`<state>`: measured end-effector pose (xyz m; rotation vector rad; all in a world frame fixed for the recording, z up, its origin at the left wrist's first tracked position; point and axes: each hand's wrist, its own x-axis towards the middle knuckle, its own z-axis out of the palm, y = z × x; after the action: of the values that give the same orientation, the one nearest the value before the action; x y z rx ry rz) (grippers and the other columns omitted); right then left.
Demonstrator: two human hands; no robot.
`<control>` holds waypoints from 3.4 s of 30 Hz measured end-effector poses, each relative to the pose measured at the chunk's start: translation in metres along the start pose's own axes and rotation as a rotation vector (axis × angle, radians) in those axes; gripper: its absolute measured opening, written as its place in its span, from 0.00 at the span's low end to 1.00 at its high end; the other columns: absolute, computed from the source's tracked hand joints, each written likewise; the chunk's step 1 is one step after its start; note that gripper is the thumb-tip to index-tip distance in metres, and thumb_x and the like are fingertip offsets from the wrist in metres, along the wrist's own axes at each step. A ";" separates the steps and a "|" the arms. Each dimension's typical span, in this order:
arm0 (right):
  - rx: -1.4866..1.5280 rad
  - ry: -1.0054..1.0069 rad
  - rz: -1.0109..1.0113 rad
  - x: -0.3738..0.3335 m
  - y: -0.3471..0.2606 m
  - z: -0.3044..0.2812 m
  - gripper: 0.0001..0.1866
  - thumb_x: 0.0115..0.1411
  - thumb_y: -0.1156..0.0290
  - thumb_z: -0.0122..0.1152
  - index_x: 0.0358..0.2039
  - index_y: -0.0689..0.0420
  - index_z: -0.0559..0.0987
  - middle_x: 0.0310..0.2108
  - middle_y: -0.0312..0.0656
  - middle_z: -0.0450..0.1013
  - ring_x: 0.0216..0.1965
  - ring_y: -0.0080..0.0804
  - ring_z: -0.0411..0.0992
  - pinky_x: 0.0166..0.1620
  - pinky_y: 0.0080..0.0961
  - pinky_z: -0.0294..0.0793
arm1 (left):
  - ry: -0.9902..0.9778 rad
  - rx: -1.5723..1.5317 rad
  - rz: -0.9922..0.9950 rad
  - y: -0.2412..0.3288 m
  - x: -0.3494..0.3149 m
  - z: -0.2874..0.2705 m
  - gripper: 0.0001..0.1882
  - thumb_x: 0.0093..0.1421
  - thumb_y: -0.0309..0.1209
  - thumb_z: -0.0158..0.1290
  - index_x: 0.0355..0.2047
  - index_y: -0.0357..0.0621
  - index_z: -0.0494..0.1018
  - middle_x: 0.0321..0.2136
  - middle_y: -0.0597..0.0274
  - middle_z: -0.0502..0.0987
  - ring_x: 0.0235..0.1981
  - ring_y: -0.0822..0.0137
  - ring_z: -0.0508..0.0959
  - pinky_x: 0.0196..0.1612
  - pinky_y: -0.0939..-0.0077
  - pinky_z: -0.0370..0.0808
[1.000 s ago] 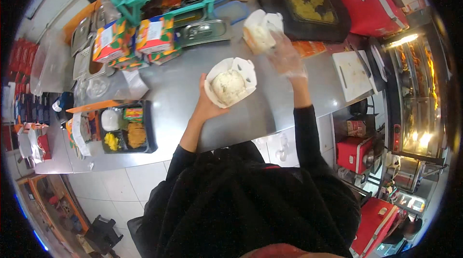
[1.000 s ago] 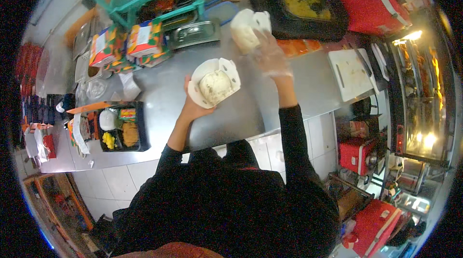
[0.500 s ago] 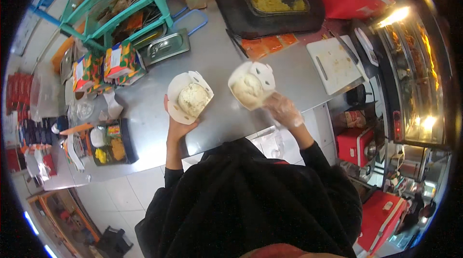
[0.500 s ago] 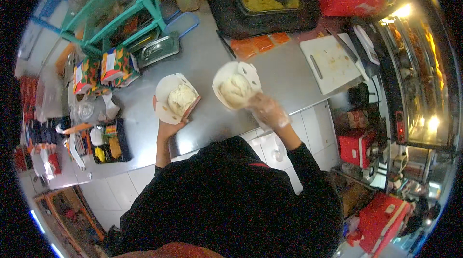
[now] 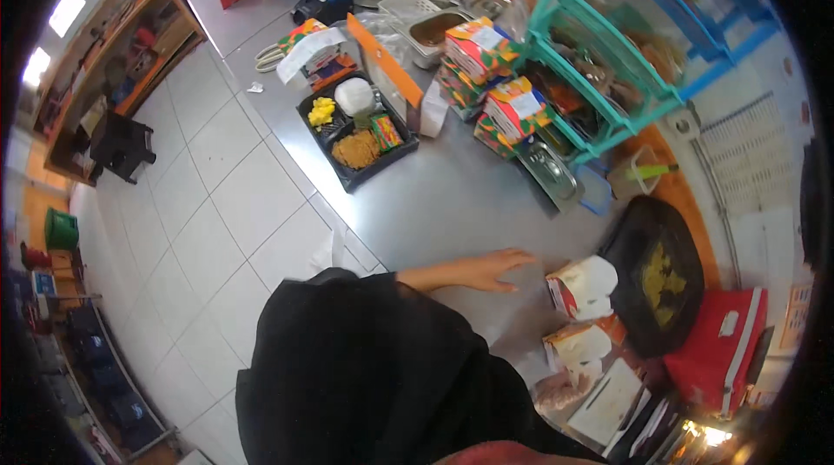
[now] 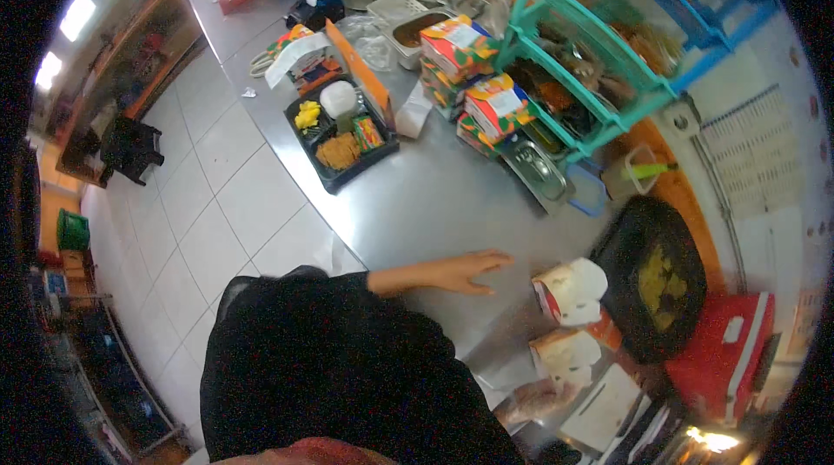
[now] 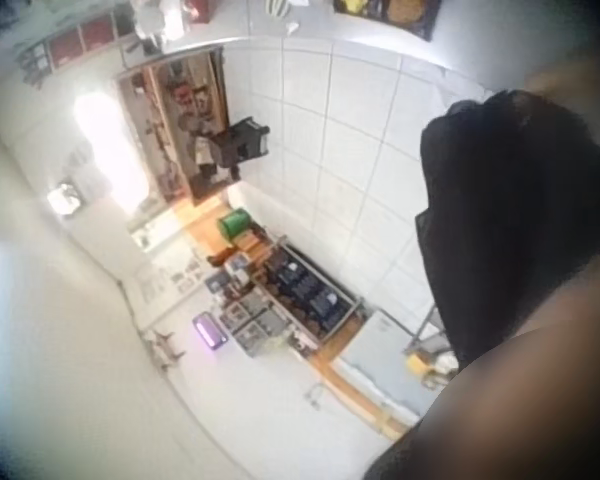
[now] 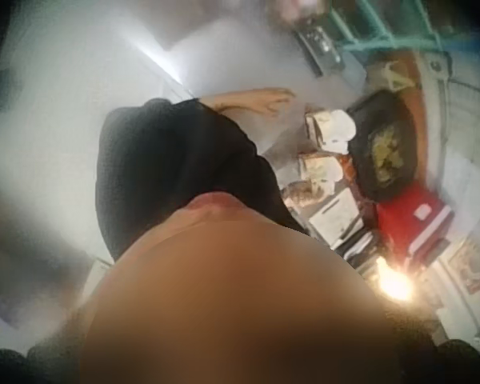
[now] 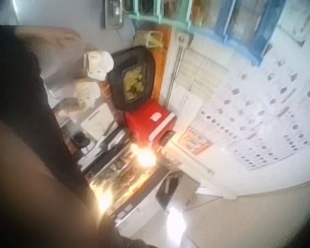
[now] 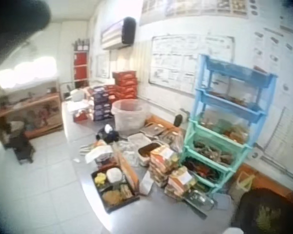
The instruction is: The person assembles a food order by placing rice, fried chicken, and scrambled eggs into a bento-style container. They use a knife to cut the chicken, a spoon to scoop the eggs, and a pen to mark a receipt. The person also handles packaging materials and places the completed meal into a box.
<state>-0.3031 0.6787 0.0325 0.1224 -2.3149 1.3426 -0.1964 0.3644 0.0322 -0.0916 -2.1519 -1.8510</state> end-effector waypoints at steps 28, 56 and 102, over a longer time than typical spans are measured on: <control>0.155 -0.333 -0.784 -0.099 -0.440 0.267 0.16 0.53 0.80 0.48 0.43 0.66 0.63 0.43 0.51 0.64 0.43 0.36 0.65 0.46 0.29 0.65 | -0.204 0.941 -0.294 0.042 -0.080 -0.771 0.23 0.37 0.29 0.57 0.36 0.44 0.65 0.30 0.54 0.72 0.34 0.59 0.73 0.36 0.67 0.69; 0.576 -1.777 0.043 -0.269 -0.666 0.648 0.19 0.55 0.63 0.53 0.43 0.59 0.68 0.39 0.39 0.69 0.40 0.30 0.68 0.45 0.29 0.68 | 1.022 0.662 0.022 -0.003 -0.168 -0.723 0.28 0.44 0.39 0.56 0.46 0.46 0.62 0.43 0.52 0.67 0.44 0.54 0.69 0.43 0.66 0.65; 0.555 -0.013 0.346 -0.069 -0.234 -0.311 0.22 0.57 0.54 0.47 0.43 0.59 0.69 0.38 0.41 0.70 0.36 0.28 0.67 0.39 0.23 0.66 | -0.875 -0.493 0.690 0.244 -0.039 0.255 0.06 0.45 0.21 0.55 0.23 0.37 0.68 0.32 0.58 0.71 0.33 0.68 0.71 0.36 0.80 0.66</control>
<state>-0.0648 0.8081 0.3205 -0.1022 -1.9691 2.1371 -0.1475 0.6593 0.2231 -1.7670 -1.6051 -1.9896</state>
